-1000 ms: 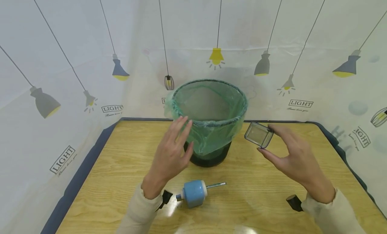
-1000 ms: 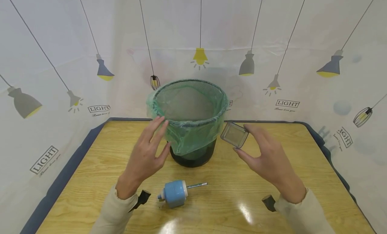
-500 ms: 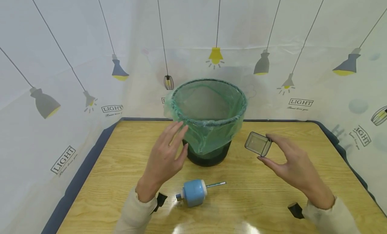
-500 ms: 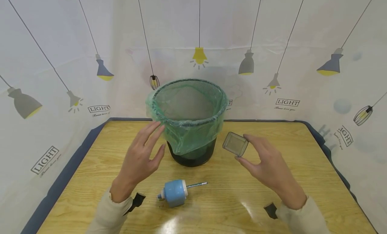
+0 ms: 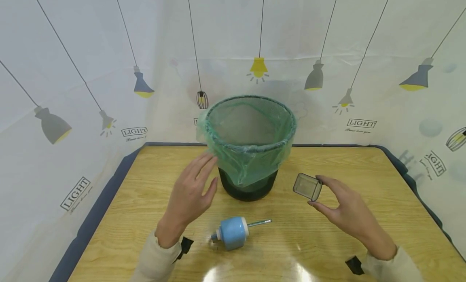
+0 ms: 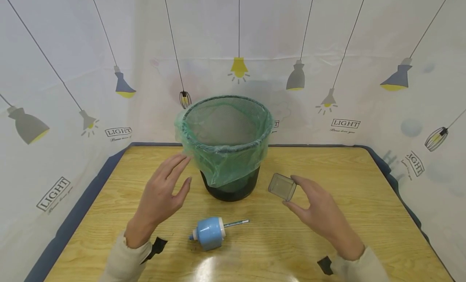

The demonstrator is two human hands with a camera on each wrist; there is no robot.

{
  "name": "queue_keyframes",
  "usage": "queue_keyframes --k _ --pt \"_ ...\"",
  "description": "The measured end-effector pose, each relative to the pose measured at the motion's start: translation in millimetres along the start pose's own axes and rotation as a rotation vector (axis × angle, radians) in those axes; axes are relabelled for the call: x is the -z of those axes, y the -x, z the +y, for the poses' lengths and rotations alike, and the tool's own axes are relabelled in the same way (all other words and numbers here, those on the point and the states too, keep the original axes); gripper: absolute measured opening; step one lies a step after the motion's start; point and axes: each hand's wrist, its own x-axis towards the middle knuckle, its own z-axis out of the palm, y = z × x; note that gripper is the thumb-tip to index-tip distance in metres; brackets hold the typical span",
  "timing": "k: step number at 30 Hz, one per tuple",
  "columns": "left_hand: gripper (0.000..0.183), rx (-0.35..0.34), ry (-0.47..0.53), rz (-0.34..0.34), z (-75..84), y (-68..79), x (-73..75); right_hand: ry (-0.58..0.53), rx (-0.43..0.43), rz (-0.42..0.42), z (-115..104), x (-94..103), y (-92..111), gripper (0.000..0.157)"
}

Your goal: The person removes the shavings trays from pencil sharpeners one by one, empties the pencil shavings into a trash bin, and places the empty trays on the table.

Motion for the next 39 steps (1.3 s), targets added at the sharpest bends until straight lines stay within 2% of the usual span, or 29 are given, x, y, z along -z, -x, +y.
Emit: queue_keyframes --k 16,39 --pt "0.049 0.036 -0.017 -0.012 -8.1 12.6 4.7 -0.036 -0.02 -0.056 6.6 -19.2 18.5 0.067" --pt "0.047 0.082 -0.053 -0.037 -16.4 24.8 7.4 -0.082 -0.073 -0.128 11.2 -35.9 34.8 0.064"
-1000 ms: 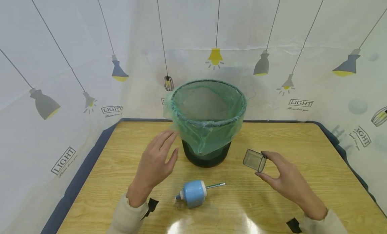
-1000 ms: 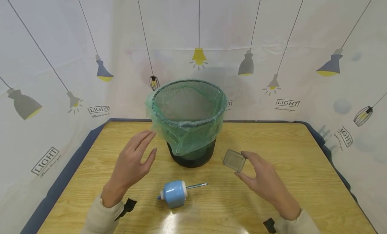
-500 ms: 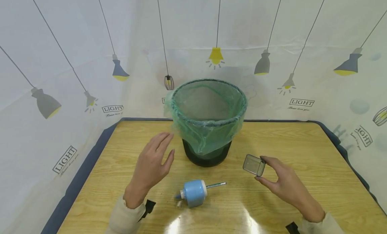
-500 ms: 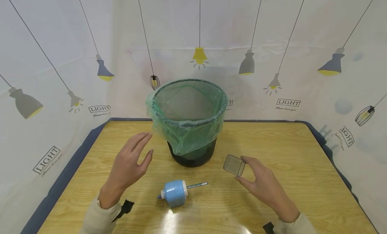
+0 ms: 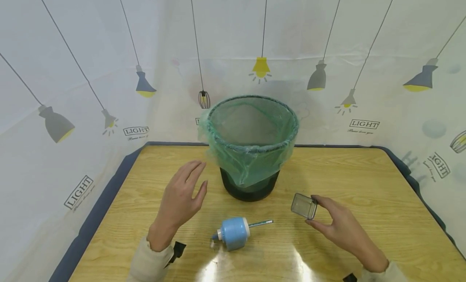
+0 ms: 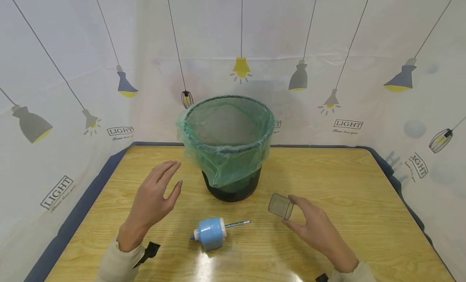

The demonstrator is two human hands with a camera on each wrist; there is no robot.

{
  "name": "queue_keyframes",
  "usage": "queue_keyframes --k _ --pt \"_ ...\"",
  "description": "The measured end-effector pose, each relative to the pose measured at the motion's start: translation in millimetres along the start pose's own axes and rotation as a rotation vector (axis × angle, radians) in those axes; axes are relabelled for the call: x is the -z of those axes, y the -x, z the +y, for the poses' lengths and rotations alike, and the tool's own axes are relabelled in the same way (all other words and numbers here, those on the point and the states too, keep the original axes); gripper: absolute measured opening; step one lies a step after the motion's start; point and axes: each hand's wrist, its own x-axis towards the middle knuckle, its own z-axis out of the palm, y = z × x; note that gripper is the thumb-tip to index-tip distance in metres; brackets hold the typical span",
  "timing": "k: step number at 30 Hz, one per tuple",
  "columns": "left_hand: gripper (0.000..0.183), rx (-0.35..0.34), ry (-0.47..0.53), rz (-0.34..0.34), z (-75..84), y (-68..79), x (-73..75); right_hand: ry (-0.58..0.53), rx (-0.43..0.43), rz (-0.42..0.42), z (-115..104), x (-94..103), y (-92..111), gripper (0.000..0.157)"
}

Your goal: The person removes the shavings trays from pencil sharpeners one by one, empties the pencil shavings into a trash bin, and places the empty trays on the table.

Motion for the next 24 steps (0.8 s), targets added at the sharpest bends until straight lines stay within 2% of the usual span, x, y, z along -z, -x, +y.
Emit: queue_keyframes --k 12,24 --pt "0.048 0.018 -0.012 -0.02 -2.6 3.4 -0.5 -0.028 -0.011 -0.057 3.9 -12.9 5.7 0.062" --pt "0.047 0.027 -0.019 -0.033 -5.7 6.4 -2.2 -0.071 0.016 -0.093 8.9 -23.8 10.5 0.062"
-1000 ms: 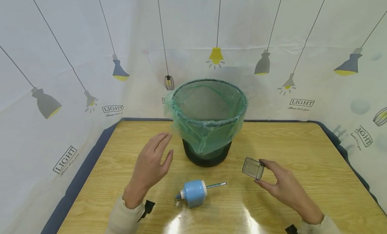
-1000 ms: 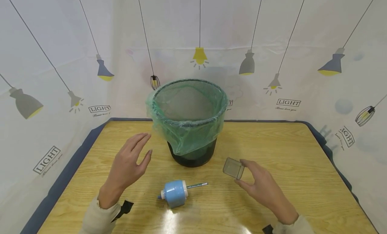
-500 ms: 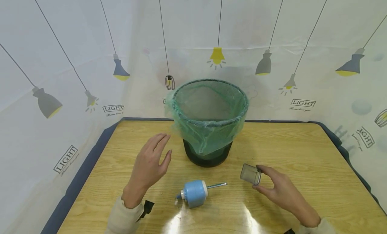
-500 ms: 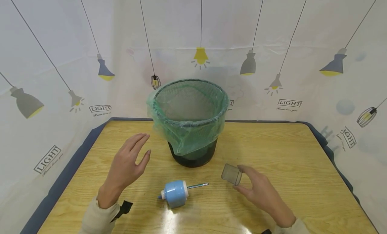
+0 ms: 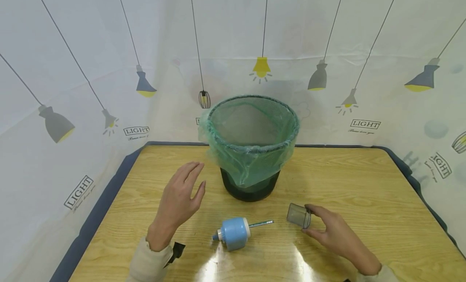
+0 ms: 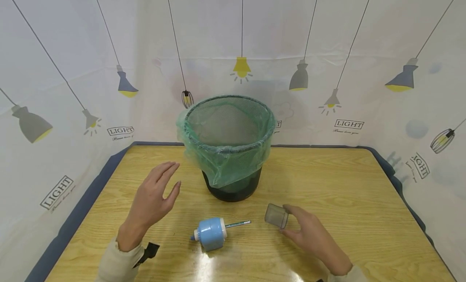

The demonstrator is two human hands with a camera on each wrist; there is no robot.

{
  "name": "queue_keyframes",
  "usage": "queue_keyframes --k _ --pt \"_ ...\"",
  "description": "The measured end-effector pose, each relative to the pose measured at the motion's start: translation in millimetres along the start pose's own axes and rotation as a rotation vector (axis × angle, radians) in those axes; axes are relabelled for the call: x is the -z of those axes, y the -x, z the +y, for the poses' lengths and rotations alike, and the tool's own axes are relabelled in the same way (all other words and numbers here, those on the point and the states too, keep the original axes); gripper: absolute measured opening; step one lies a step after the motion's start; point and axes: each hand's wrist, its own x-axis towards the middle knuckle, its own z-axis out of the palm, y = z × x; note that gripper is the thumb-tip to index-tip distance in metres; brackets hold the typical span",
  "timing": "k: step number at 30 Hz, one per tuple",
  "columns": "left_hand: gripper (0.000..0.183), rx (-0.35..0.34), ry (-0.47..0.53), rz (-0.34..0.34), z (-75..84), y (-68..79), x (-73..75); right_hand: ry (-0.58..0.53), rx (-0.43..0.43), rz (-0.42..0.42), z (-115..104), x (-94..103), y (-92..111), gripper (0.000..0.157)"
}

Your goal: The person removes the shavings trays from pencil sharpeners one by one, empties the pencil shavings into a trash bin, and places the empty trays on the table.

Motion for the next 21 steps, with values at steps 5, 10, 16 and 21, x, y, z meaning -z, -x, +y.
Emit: queue_keyframes --k 5,10,16,21 --pt "0.047 0.009 0.006 -0.003 -1.3 1.3 -0.3 -0.005 -0.006 -0.02 0.7 -4.0 1.5 0.062" --pt "0.048 0.011 0.003 -0.007 -2.5 1.8 -1.3 0.005 -0.007 -0.034 1.2 -7.3 2.0 0.062" --pt "0.047 0.013 0.004 -0.006 -3.8 2.6 -2.6 0.018 -0.003 -0.036 2.8 -11.0 3.1 0.062" --pt "0.047 0.016 0.004 -0.003 -4.8 3.2 -3.3 0.013 -0.045 -0.073 3.1 -12.5 4.1 0.062"
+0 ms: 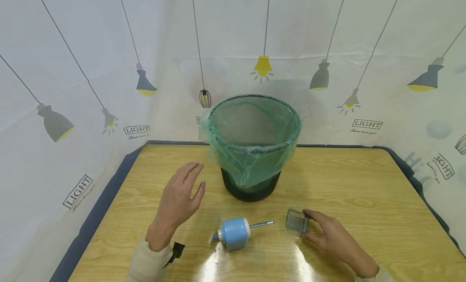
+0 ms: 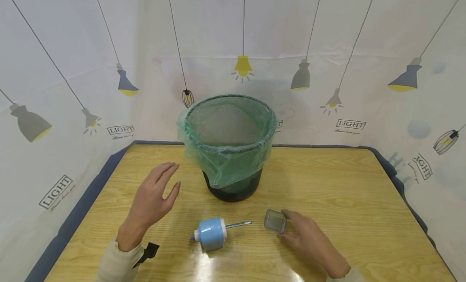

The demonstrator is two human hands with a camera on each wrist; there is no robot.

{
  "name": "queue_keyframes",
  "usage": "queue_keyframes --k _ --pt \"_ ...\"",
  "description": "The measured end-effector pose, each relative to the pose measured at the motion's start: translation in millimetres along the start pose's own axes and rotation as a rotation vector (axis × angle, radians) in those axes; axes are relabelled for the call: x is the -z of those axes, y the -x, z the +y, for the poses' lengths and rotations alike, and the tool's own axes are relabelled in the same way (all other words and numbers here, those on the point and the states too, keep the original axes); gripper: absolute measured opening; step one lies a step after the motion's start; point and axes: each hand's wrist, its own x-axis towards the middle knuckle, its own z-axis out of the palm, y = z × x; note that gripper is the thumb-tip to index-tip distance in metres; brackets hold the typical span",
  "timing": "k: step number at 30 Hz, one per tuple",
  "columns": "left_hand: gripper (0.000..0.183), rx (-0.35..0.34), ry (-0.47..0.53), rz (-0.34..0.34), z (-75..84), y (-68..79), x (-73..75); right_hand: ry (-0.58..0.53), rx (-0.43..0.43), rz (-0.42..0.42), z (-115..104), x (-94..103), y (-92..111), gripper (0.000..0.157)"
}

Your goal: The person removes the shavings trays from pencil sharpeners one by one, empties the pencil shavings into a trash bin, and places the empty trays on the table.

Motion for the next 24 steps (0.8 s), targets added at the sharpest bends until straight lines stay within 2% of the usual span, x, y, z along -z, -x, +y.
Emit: queue_keyframes --k 12,24 --pt "0.045 -0.003 -0.001 -0.002 -1.8 0.1 -2.8 0.016 0.005 -0.006 4.2 -6.0 4.0 0.06" --pt "0.045 0.007 -0.002 -0.015 -1.8 1.5 -2.5 0.017 -0.058 -0.049 4.3 -8.9 3.8 0.063"
